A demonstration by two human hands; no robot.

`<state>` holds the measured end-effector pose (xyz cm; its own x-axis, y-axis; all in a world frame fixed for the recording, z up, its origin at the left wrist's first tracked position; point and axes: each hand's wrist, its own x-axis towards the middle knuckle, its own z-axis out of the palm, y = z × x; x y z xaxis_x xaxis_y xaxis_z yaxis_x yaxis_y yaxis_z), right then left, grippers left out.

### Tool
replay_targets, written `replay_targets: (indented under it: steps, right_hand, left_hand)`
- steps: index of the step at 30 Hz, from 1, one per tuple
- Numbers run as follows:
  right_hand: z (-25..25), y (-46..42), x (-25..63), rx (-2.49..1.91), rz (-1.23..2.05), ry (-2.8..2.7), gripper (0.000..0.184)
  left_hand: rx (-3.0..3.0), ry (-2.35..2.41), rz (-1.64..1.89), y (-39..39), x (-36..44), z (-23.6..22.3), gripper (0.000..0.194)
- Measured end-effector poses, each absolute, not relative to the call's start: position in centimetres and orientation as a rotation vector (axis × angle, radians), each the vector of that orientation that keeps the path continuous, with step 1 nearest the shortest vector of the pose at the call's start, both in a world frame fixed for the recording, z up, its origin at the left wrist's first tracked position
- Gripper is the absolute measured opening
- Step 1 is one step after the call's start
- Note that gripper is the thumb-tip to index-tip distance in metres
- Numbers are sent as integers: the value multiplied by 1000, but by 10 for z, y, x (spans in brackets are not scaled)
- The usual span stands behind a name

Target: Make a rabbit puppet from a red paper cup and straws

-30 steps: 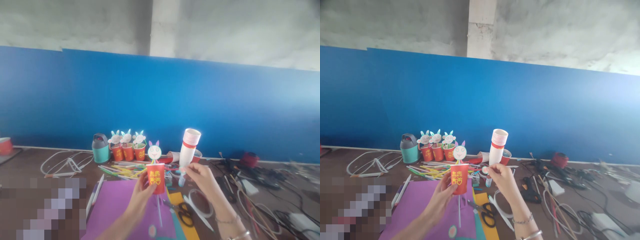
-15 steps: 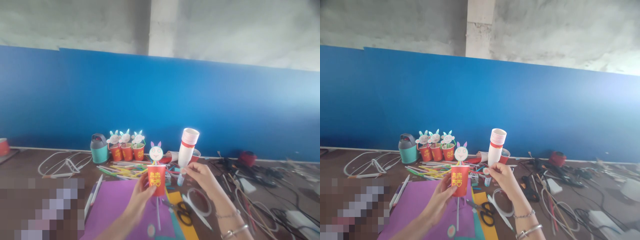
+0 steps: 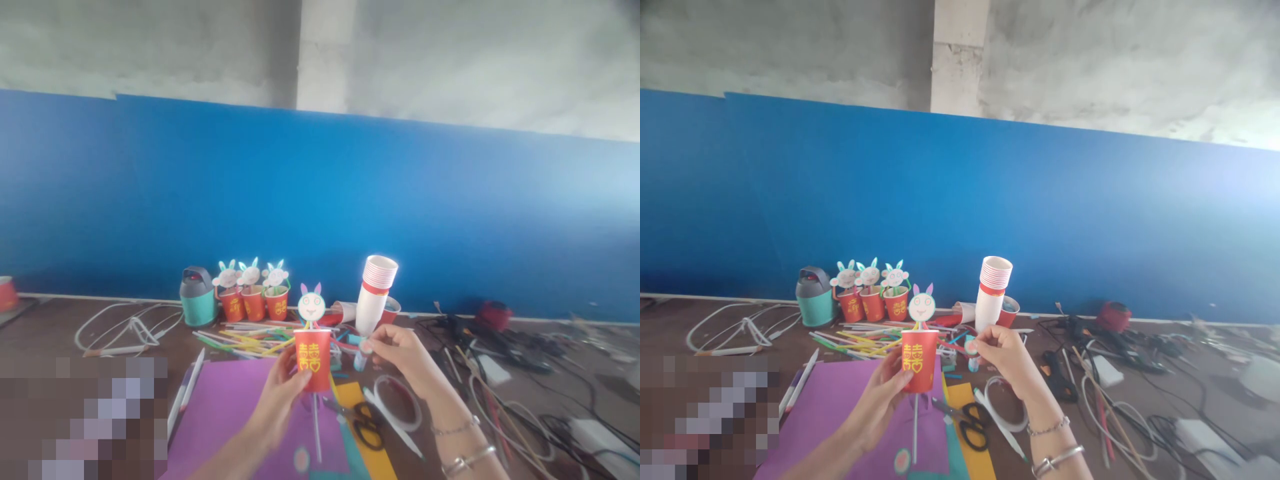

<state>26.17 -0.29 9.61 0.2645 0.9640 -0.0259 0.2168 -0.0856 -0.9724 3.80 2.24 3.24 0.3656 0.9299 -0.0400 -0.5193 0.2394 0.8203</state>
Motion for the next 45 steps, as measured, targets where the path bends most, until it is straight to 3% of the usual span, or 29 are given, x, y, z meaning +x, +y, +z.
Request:
replay_targets:
  steps: [18, 32, 45]
  right_hand:
    - [84, 1, 265, -1487, 903, -1222, 31]
    - [103, -7, 263, -1411, 951, -1089, 34]
    - [95, -4, 257, -1553, 907, -1160, 27]
  left_hand:
    - [829, 618, 1065, 21, 39, 34, 49]
    - [766, 629, 1114, 24, 39, 31, 54]
    - [789, 614, 1091, 21, 40, 34, 53]
